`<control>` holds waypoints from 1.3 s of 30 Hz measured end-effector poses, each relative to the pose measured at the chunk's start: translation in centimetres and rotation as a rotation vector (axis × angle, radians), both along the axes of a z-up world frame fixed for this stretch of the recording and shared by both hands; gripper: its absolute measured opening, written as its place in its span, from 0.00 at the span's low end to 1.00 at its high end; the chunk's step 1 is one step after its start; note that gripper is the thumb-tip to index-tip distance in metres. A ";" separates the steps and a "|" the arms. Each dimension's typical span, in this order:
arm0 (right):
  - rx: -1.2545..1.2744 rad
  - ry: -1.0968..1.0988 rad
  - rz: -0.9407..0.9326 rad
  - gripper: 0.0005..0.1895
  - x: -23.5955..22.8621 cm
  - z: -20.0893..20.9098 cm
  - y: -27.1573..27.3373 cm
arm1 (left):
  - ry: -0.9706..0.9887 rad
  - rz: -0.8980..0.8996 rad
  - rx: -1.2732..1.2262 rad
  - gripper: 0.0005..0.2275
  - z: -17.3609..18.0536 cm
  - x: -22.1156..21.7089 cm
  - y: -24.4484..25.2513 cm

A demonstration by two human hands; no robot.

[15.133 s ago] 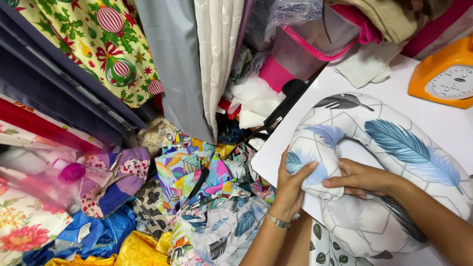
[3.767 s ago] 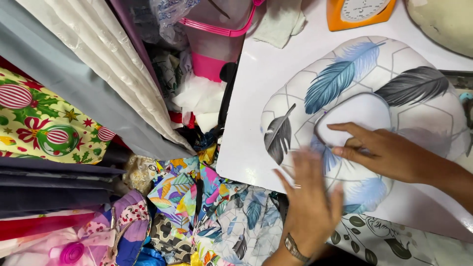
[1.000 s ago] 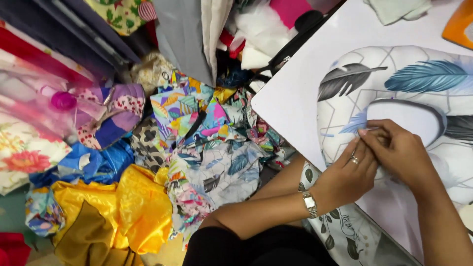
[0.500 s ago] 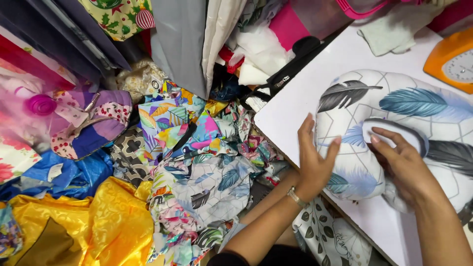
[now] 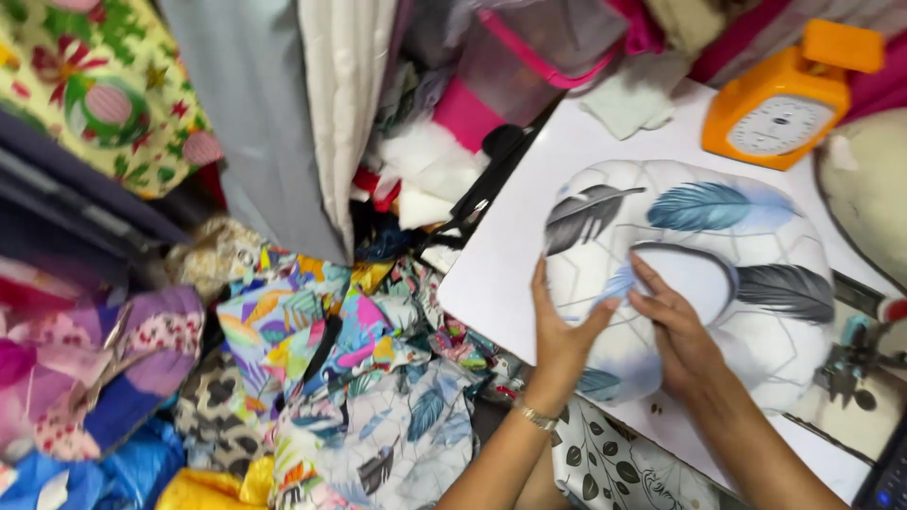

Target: Stuffing a U-shaped neck pillow with white fiber filling by hand.

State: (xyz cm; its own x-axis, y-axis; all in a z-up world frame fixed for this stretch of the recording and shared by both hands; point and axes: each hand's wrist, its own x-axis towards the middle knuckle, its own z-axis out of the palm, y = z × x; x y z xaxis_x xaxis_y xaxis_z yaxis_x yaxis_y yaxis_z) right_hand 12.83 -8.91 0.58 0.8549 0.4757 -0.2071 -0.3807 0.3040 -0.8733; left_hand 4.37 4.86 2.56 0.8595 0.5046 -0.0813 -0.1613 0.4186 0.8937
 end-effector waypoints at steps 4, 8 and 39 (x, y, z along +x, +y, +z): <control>-0.126 -0.039 -0.077 0.37 1.9 -4.3 -1.0 | -0.002 -0.032 -0.005 0.48 -1.6 0.5 0.6; -0.537 -0.391 -0.094 0.35 -0.7 2.7 -1.6 | 0.088 -0.045 0.074 0.43 -0.5 0.8 1.7; -0.762 0.080 -0.528 0.50 2.0 7.3 -10.5 | 0.464 -0.102 0.313 0.47 2.0 6.9 7.9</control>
